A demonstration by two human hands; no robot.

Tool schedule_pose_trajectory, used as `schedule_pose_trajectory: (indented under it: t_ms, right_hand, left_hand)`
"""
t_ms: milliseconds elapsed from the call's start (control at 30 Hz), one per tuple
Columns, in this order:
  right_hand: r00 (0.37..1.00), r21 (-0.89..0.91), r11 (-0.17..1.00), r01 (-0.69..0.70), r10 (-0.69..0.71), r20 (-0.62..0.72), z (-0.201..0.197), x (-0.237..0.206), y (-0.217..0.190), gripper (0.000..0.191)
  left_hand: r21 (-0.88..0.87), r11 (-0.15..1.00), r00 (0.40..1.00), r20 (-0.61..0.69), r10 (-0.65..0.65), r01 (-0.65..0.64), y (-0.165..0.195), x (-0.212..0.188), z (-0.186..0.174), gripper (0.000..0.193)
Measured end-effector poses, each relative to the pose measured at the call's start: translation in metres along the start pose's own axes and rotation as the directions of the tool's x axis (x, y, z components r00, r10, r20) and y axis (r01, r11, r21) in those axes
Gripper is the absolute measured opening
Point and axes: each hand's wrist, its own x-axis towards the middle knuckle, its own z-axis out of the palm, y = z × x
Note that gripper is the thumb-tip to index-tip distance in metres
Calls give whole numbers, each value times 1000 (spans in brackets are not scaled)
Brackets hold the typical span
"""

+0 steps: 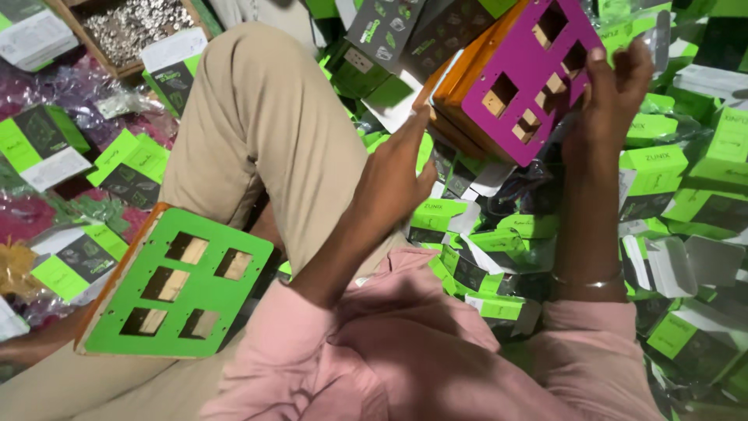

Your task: The person sits on the floor among piles of colorful switch plates and wooden boxes. They align a green faceplate onto a wooden box base, press it into place, and then insert white switch modules into the cutouts of the faceplate by hand.

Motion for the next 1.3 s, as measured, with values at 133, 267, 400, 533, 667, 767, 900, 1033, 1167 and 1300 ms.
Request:
schedule_pose_trajectory:
  t_ms: [133,267,400,533,667,767,900,1033,1167,1300]
  right_hand:
    - [986,-256,956,144,-160,-42,21,-31,-37,82]
    - [853,-340,790,510,-515,83,71,-101,-86,61]
    - [835,29,887,462,-445,324,171,-178,-102,52]
    - [582,-32,861,507,-315,750,259,-225,-122,59]
    - [89,197,730,654,-333,939,351,-235,-131,69]
    - [-241,397,539,742,-338,910,399,-246,-128,72]
    - [-345,340,604,721,-113,932,431,-257,-129,57]
    - [-383,240,624,743,102,918,459,-250,-140,46]
    - [-440,232,674,702,154,884,473,-247,-139,47]
    - [-462,323,715,621,1,887,472,-245,-129,50]
  left_hand:
    - [-67,986,980,137,-143,153,29,-31,-34,66]
    - [-92,974,978,39,-205,207,42,-79,-101,58]
    - [260,907,914,-327,-240,331,25,-134,-209,49]
    - [455,745,872,-298,-388,487,2,-198,-295,70]
    - [215,829,857,-137,-497,516,-35,-235,-312,81]
    - [315,785,846,-177,-503,533,-46,-253,-306,68]
    - [275,807,853,-197,-484,522,-52,-255,-309,60]
    - [152,856,865,-185,-467,495,-63,-254,-320,54]
    - [87,912,898,-235,-373,402,-78,-258,-324,48]
    - [120,911,887,-307,-344,395,-81,-258,-331,45]
